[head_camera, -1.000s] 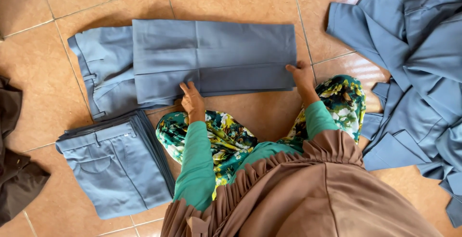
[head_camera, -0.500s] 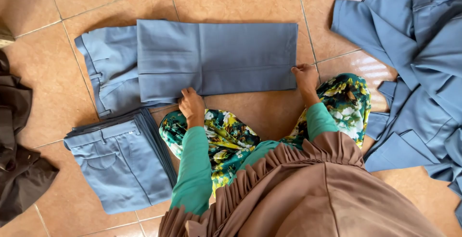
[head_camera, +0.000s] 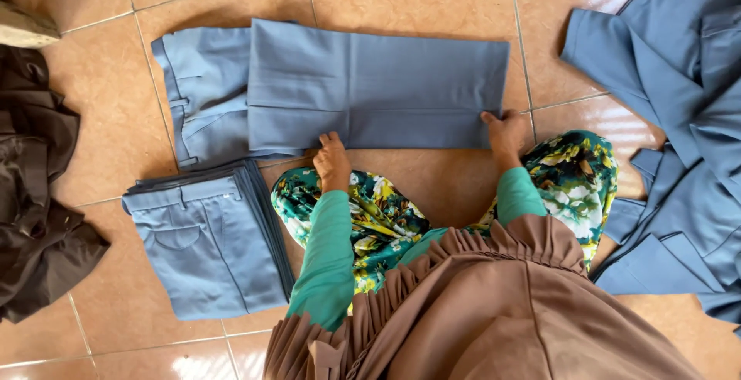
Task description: The person sits on a tiled floor and folds multiple pairs of grey trousers by hand. They smooth each pair, fold the legs together, fold the garment in half, and then fold it into a compact rectangle before stacking it with others.
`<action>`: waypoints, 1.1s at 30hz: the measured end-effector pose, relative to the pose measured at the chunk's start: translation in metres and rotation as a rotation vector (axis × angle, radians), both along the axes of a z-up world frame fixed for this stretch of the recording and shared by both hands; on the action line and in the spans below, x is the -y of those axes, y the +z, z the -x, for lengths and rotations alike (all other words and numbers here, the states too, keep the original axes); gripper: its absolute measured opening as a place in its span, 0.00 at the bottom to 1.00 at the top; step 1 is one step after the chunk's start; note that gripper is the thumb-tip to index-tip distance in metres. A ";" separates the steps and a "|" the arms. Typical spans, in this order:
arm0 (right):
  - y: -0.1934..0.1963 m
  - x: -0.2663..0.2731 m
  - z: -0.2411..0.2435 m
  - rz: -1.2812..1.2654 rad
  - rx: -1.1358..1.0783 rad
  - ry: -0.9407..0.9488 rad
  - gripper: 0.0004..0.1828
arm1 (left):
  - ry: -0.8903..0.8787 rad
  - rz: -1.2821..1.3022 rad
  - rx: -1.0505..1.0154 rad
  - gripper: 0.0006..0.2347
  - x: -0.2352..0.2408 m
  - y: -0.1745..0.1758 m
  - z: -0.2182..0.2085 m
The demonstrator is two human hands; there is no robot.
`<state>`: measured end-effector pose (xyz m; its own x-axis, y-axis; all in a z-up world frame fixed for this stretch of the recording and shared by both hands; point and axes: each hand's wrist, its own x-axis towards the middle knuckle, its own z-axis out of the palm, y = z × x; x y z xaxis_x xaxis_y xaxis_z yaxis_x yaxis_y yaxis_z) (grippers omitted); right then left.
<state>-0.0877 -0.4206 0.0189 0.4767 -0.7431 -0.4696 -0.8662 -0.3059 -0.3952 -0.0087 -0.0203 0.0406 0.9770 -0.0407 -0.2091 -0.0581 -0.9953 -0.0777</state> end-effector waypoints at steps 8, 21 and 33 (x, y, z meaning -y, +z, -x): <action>-0.003 0.059 -0.001 0.055 0.198 -0.018 0.23 | -0.077 0.107 -0.324 0.08 0.038 -0.011 0.029; 0.035 -0.013 -0.046 0.476 0.452 0.264 0.39 | -0.252 0.165 0.154 0.04 0.133 -0.003 -0.009; 0.007 0.021 -0.075 0.767 0.406 0.751 0.29 | -0.281 0.230 0.430 0.23 0.109 -0.030 -0.087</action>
<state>-0.0125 -0.4417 0.0258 0.9335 -0.2314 0.2740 -0.2147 -0.9726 -0.0897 0.0786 -0.1298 0.0109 0.9175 -0.3091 0.2504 -0.3343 -0.9403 0.0643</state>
